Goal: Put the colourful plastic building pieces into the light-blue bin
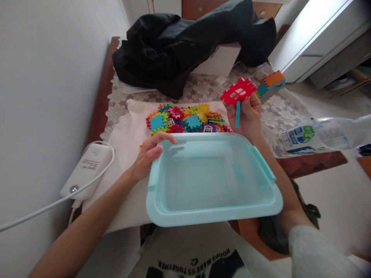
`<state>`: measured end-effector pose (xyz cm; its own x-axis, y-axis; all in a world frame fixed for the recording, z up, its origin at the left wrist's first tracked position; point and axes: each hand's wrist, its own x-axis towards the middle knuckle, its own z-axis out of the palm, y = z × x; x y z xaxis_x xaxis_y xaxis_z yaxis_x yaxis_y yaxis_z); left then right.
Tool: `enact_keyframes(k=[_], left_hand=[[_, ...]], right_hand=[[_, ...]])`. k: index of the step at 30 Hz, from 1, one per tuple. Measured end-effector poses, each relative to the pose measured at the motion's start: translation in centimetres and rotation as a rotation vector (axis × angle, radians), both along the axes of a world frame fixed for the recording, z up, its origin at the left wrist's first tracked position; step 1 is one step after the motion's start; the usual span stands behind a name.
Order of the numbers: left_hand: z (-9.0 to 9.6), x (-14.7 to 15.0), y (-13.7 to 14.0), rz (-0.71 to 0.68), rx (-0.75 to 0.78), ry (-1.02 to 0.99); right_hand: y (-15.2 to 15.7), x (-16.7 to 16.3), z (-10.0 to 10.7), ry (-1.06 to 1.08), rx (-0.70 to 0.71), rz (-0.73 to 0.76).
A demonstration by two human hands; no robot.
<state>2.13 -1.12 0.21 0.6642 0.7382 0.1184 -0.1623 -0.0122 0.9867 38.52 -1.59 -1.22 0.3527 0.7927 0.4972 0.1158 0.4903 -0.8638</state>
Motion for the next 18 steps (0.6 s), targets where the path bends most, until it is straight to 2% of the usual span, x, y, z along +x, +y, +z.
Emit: enact_keyframes(k=[1,3,5,6,10,12,15,18], left_hand=[[-0.1,0.0,0.0,0.010,0.001,0.004],[-0.2,0.0,0.1,0.024,-0.011,0.004],[-0.3,0.0,0.0,0.032,-0.026,0.004],[-0.4,0.0,0.0,0.039,-0.033,0.010],[-0.6,-0.1,-0.3,0.040,-0.003,0.021],[-0.7,-0.2,-0.4,0.042,0.106,0.021],[-0.6,-0.2,-0.3,0.045,0.328,0.023],[-0.4,-0.3,-0.1,0.026,0.467,0.021]], right_hand=[[-0.7,-0.2,1.0,-0.006,0.002,0.049],[-1.7,-0.6,2.4,-0.126,-0.035,0.240],[-1.9,-1.0,2.9,-0.232,-0.073,0.379],[-1.7,-1.0,2.8,-0.245,-0.084,0.383],[-0.2,-0.5,1.0,-0.297,-0.165,0.190],[0.4,-0.2,0.2,-0.476,-0.195,0.164],[0.5,-0.5,-0.5,-0.794,-0.171,0.119],[0.3,-1.2,-1.1,-1.006,-0.213,0.085]])
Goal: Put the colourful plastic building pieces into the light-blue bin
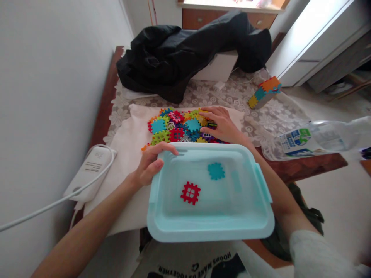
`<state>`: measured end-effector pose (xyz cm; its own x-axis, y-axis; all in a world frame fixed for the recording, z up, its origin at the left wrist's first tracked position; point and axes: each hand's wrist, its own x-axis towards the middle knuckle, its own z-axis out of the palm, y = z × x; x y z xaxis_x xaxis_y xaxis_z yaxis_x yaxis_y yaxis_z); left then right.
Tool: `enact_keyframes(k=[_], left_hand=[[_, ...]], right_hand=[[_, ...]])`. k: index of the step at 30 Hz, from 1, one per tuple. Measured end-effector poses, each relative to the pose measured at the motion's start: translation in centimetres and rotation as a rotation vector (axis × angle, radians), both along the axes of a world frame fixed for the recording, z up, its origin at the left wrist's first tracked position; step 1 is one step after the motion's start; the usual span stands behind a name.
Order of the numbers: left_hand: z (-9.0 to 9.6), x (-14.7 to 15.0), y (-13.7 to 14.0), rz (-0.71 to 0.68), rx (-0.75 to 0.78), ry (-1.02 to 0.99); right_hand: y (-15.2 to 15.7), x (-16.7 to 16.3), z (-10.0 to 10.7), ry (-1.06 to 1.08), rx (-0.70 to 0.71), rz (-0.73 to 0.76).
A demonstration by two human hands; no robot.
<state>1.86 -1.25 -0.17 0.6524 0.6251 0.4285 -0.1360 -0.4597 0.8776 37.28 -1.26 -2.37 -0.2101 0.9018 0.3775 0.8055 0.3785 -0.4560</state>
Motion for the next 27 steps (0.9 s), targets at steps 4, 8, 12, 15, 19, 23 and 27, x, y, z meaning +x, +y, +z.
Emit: enact_keyframes(k=[4,8,12,15,19,23,27], left_hand=[[0.0,-0.1,0.2,0.002,0.053,0.043],[0.0,-0.1,0.2,-0.018,0.080,0.023],[0.2,0.0,0.2,-0.019,0.110,-0.004],[0.2,0.0,0.3,-0.024,0.119,-0.011],[0.0,-0.2,0.4,-0.004,0.106,0.025],[-0.3,-0.4,0.4,-0.008,0.096,0.019],[-0.2,-0.3,0.5,-0.021,0.128,-0.008]], right_hand=[[-0.2,-0.7,-0.7,-0.084,-0.053,-0.014],[-0.3,-1.0,-0.9,-0.098,-0.039,-0.018],[-0.3,-1.3,-1.0,-0.092,-0.024,0.006],[-0.1,-1.4,-1.0,-0.064,0.021,0.015],[0.1,-1.4,-0.9,-0.041,0.051,-0.015],[0.1,-1.3,-0.9,-0.002,0.123,-0.061],[0.1,-1.0,-0.9,0.027,0.202,-0.122]])
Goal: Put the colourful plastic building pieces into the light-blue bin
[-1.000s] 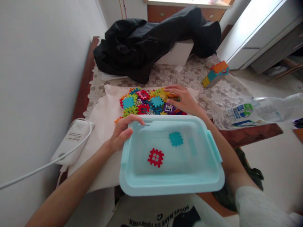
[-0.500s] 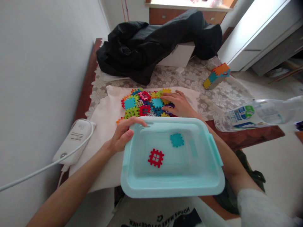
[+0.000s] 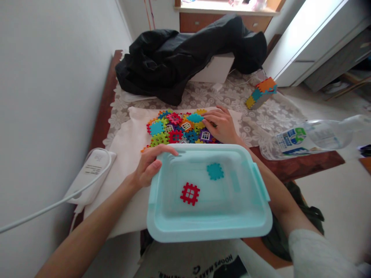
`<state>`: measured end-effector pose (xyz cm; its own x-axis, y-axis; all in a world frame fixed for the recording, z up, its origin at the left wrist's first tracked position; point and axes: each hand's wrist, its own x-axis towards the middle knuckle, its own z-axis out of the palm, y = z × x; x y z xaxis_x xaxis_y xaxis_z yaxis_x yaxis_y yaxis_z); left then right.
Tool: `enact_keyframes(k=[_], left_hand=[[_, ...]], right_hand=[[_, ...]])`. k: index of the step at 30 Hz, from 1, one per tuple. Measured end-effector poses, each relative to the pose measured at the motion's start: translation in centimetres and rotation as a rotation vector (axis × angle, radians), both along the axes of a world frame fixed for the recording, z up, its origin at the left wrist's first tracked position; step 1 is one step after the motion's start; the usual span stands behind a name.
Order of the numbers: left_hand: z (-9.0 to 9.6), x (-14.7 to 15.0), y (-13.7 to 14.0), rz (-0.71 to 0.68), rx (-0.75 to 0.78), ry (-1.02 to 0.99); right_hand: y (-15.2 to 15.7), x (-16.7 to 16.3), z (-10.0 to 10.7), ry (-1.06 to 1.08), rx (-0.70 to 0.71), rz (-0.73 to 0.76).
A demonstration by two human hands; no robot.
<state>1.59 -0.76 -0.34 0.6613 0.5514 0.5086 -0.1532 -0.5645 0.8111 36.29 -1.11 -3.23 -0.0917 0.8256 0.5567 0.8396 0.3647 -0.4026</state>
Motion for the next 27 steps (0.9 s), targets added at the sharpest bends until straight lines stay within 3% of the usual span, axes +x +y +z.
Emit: enact_keyframes(k=[9,19,27], left_hand=[[0.2,0.1,0.1,-0.015,0.030,-0.004],[0.1,0.1,0.0,0.021,-0.057,0.022],[-0.2,-0.2,-0.2,0.106,-0.229,0.049]], right_hand=[[0.3,0.5,0.1,0.088,0.115,0.008],[0.6,0.3,-1.0,-0.028,-0.301,-0.123],[1.2,0.9,-0.4,0.122,-0.329,0.009]])
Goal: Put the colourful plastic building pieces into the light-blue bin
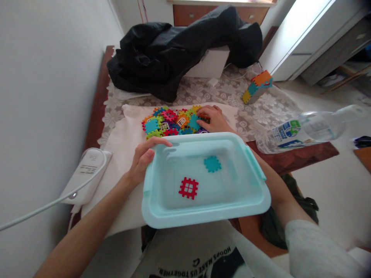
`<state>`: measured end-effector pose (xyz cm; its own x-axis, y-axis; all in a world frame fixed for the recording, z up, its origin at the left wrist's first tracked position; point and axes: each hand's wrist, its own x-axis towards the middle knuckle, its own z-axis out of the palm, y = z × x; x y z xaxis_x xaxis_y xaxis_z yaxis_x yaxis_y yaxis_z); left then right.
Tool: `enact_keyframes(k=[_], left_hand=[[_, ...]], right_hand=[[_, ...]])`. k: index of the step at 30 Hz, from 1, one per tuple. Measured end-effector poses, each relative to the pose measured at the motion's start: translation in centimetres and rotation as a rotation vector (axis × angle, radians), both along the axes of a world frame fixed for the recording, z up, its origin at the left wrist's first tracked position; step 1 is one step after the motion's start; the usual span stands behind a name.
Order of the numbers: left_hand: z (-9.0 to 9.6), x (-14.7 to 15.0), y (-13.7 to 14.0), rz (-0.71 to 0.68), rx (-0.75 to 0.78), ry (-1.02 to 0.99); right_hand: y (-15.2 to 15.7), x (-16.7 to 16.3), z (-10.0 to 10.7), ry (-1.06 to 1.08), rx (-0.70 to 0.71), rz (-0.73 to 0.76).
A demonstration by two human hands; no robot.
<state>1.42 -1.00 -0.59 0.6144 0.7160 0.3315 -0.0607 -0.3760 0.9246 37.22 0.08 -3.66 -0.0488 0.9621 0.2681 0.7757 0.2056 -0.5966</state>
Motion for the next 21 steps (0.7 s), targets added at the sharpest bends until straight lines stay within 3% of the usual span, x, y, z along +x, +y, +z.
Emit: enact_keyframes(k=[5,11,16,21], left_hand=[[-0.4,-0.1,0.1,0.013,-0.024,-0.007],[-0.3,0.1,0.0,0.013,-0.064,-0.025],[-0.3,0.1,-0.1,0.040,-0.128,-0.032],[0.0,0.2,-0.1,0.057,-0.156,-0.027]], right_hand=[[-0.1,-0.1,0.4,0.209,0.029,0.035],[0.2,-0.4,0.4,0.666,0.150,0.056],[-0.5,-0.4,2.0,1.109,0.167,0.140],[-1.7,-0.5,3.4,0.996,-0.032,0.277]])
